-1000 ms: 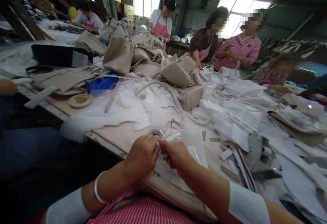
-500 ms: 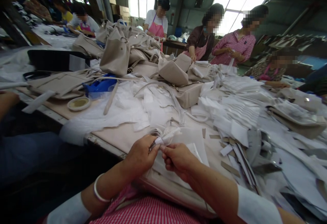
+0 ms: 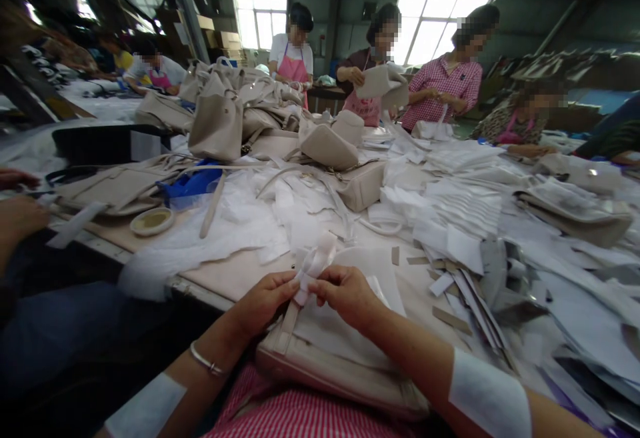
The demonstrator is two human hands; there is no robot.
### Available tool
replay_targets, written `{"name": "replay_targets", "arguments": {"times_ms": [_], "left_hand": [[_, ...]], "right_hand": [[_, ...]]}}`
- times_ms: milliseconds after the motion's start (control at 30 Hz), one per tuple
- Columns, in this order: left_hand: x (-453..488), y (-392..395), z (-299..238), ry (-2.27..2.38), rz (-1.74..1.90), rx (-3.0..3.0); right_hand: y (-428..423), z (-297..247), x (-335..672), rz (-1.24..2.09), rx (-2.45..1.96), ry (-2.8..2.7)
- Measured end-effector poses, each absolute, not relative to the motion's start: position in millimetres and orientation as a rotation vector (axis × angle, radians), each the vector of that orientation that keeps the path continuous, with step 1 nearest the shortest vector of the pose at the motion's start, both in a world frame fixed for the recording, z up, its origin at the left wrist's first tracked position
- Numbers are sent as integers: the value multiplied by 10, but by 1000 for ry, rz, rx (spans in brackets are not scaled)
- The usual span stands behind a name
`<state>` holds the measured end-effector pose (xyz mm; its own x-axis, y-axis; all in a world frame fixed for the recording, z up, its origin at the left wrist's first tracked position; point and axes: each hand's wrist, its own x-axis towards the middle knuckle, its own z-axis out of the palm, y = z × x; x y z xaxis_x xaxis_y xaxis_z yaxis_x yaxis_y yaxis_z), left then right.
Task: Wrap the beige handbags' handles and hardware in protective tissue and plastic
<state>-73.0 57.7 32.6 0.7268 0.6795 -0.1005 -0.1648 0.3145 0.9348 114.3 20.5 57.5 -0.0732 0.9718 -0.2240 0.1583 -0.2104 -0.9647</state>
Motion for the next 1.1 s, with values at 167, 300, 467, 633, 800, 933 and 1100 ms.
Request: {"name": "replay_targets", "arguments": {"times_ms": [167,300,467,633,800,933,1100], "left_hand": [[-707,575,256,473,578,1024],[-613,548,259,626,631,1134],[-529,498,411,976,580,1453],[-531,426,494,1226,639,1881],[-498,350,534,1395,711,2203],[-476,322,615,1493,723,2400],[-413,422,673,1254,587,1871]], "right_hand": [[248,532,1116,1577,-1303,-1128],[233,556,1077,1488,-1326,-1219],[82,642,1269,955,-1509,-1696],[-46,603,1726,427,-1697,-1954],[-59,485,1934,445,-1732,-2038],[-117,408,1977,443,-1668,-1994],[-177,318,2109,548,-1635,-1909]]}}
